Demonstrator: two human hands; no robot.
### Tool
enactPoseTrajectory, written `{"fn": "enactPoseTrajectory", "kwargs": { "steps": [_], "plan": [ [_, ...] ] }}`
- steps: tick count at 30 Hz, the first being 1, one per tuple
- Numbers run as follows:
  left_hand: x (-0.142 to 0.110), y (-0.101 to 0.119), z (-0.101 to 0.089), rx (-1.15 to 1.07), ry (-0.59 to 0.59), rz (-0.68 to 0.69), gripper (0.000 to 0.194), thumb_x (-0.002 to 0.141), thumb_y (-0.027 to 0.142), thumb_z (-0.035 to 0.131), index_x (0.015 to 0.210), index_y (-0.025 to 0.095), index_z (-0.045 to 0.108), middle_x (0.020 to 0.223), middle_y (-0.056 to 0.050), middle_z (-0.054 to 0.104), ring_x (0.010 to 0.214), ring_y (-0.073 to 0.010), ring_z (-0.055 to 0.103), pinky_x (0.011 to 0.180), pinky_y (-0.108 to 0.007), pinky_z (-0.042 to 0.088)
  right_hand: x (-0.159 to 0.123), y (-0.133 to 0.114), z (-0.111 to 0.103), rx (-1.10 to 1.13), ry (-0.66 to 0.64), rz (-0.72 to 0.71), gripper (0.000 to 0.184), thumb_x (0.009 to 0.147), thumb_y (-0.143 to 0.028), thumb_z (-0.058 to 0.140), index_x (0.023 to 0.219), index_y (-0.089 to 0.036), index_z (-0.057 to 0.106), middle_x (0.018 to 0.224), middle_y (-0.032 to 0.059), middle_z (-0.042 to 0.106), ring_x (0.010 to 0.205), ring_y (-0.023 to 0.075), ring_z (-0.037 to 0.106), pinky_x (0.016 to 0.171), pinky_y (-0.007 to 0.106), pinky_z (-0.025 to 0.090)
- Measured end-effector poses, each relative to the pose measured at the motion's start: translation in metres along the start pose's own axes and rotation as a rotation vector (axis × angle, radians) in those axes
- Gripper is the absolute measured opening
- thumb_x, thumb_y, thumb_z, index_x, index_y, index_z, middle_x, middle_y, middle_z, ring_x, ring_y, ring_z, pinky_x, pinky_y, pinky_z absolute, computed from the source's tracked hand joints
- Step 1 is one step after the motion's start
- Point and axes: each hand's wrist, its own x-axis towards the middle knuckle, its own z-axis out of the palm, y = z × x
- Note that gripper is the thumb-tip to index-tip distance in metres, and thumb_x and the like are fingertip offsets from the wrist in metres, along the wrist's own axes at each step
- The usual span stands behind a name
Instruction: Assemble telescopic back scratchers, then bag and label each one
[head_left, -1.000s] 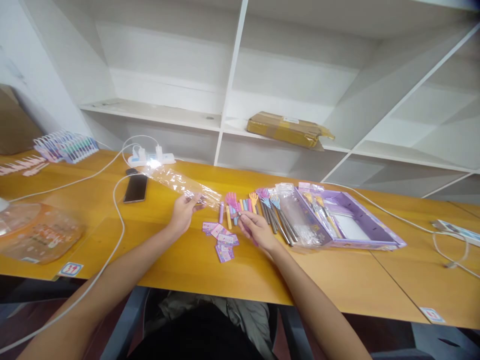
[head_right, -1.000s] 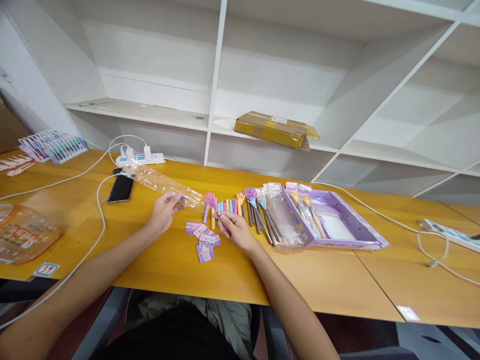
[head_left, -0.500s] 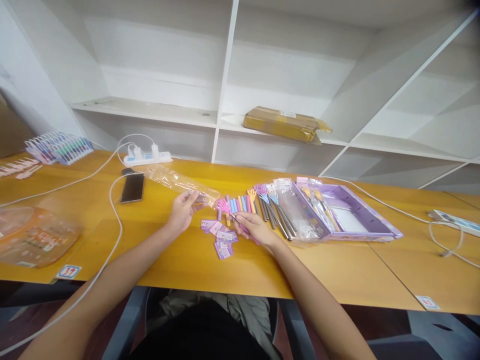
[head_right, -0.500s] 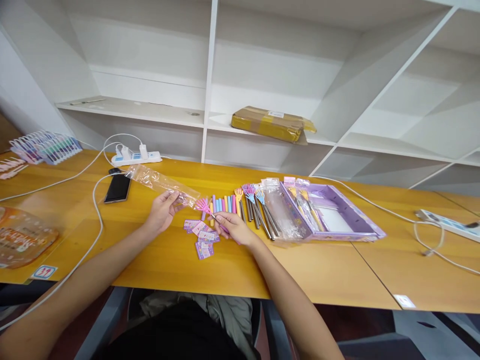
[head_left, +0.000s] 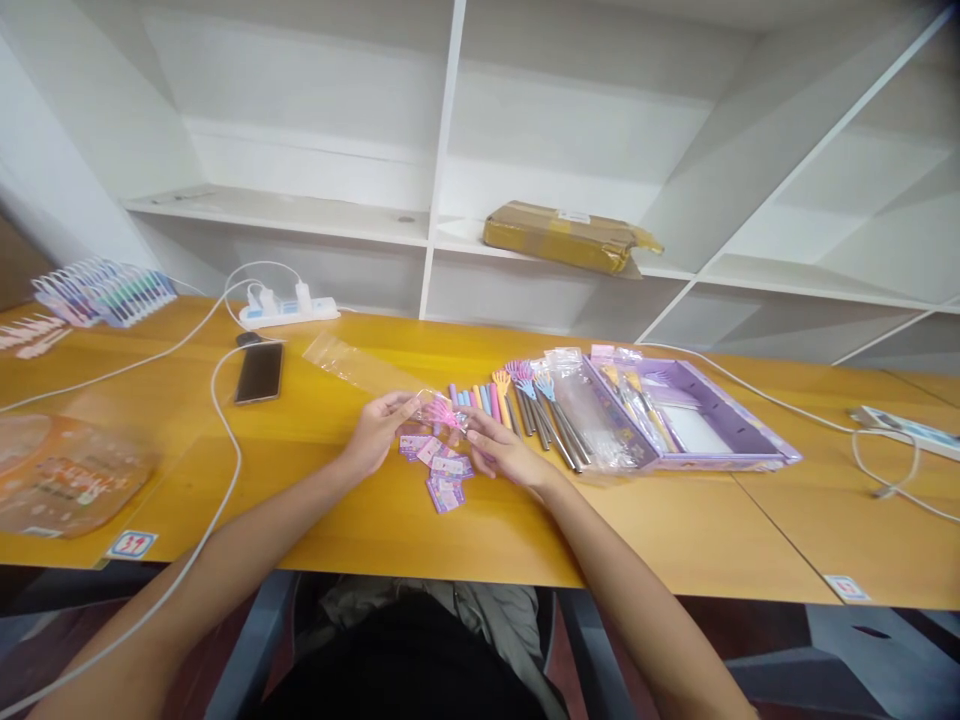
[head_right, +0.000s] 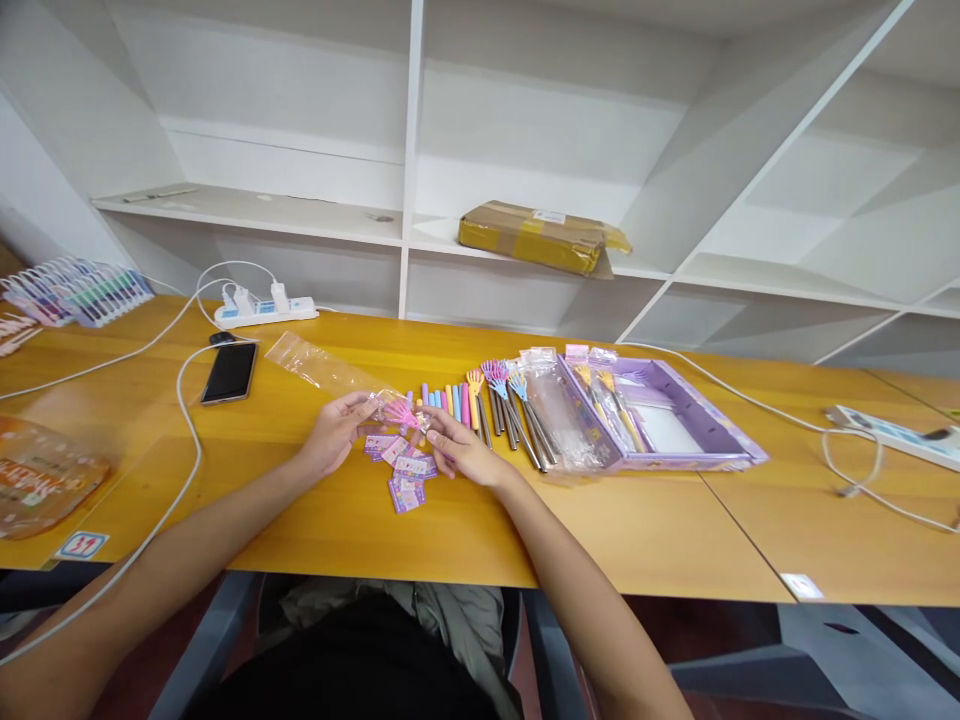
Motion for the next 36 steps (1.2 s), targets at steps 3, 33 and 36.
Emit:
{"fn": "enactPoseTrajectory", "kwargs": {
  "steps": [3,33,36],
  "plan": [
    [-0.001,-0.003,0.0,0.02,-0.019,-0.035,0.044,0.074,0.046,0.094,0.101,0.015,0.079,0.103,-0.011,0.081,0.087,-0.023,0.078,0.079,-0.036,0.065,-0.001,-0.004,0.003,-0.051,-0.018,-0.003,0.065,0.105,-0.053,0.06,0.161,-0.03,0.036,0.109,0.0022,0.068,0.047,0.0041,0.052,0.048,0.024,0.037],
    [-0.002,-0.012,-0.003,0.207,-0.03,-0.018,0.04,0.076,0.054,0.091,0.082,0.015,0.081,0.073,-0.009,0.078,0.065,-0.0197,0.07,0.065,-0.031,0.055,0.003,-0.006,-0.004,-0.412,0.037,-0.029,0.042,0.103,-0.059,0.061,0.095,-0.019,0.069,0.078,-0.0005,0.063,0.07,0.0146,0.055,0.066,0.026,0.042],
    [0.002,-0.008,-0.004,0.121,0.05,0.0,0.045,0.074,0.054,0.092,0.09,0.013,0.082,0.076,-0.009,0.079,0.069,-0.0197,0.071,0.069,-0.032,0.057,0.003,-0.004,-0.005,-0.271,0.05,0.009,0.041,0.099,-0.058,0.066,0.112,-0.019,0.069,0.08,-0.0014,0.065,0.06,0.0114,0.05,0.056,0.024,0.038]
  ]
}}
